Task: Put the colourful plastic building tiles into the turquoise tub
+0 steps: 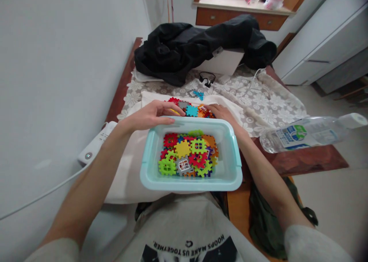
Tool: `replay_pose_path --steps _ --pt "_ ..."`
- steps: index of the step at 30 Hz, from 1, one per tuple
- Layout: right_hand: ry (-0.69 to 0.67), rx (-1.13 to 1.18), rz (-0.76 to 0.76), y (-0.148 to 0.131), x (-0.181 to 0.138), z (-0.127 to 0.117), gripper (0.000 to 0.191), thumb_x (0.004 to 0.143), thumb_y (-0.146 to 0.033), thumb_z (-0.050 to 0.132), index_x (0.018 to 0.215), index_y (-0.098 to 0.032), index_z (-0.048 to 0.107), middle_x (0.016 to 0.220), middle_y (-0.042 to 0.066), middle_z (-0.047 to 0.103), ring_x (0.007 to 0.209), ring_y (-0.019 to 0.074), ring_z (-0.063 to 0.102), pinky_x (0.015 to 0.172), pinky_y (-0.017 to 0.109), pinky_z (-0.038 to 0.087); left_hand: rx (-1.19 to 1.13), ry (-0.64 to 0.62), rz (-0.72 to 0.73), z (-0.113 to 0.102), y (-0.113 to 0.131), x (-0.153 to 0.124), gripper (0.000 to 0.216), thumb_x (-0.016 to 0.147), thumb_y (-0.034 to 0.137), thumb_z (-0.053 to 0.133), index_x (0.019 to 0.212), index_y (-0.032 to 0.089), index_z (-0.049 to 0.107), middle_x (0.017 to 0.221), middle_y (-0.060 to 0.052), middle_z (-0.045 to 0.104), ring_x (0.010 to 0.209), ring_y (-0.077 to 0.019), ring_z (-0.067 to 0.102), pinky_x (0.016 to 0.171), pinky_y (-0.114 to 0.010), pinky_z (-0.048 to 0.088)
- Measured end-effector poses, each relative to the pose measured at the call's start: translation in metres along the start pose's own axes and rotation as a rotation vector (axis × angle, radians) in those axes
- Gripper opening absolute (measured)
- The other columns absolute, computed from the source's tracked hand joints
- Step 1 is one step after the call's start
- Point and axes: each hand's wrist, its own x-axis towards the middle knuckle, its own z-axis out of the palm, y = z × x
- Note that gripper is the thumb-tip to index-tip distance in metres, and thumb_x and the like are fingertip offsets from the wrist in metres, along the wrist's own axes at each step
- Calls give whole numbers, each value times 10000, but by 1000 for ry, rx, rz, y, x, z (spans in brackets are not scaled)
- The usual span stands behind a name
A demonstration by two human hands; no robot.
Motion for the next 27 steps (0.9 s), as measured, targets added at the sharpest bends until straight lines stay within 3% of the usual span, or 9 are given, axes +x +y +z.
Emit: replay_pose_path --steps 5,9,14,18,24,27 --pt "0 67 39 -7 -3 -5 396 1018 -312 663 1391 -182 698 1561 210 640 1418 408 610 1177 594 470 -322 182 -47 13 -28 -22 446 718 309 878 1153 208 875 1126 -127 848 946 -288 797 843 -353 633" --pt "73 111 69 -5 0 -1 328 1020 -420 682 1262 -205 734 1296 158 784 1209 369 708 1080 546 512 -462 245 -70 30 -39 -28 438 738 289 773 1160 221 867 1107 -100 836 977 -301 783 865 -380 647" --pt "160 150 46 9 6 12 291 1053 -428 632 1176 -209 779 1134 117 824 1035 307 749 972 465 556 -536 315 -58 38 -46 -27 393 755 316 733 1107 209 870 1086 -90 821 1010 -302 771 870 -365 637" --pt "358 202 99 12 5 14 328 1049 -489 624 1104 -214 793 1037 102 819 933 286 740 900 452 594 -513 425 -59 42 -43 -26 310 756 344 757 1011 202 861 971 -73 801 882 -271 745 830 -356 617" --pt "595 609 150 0 5 6 470 1033 -676 600 1253 -282 732 1040 70 787 913 255 746 843 425 641 -423 471 2 46 -38 -27 173 784 347 727 846 218 825 914 -57 757 815 -231 684 780 -341 568" --pt "573 809 107 -11 0 -12 565 1007 -764 572 1290 -306 742 1049 95 780 953 276 760 869 461 651 -440 475 1 46 -40 -26 175 769 349 728 839 217 821 870 -54 740 768 -220 658 710 -328 549"
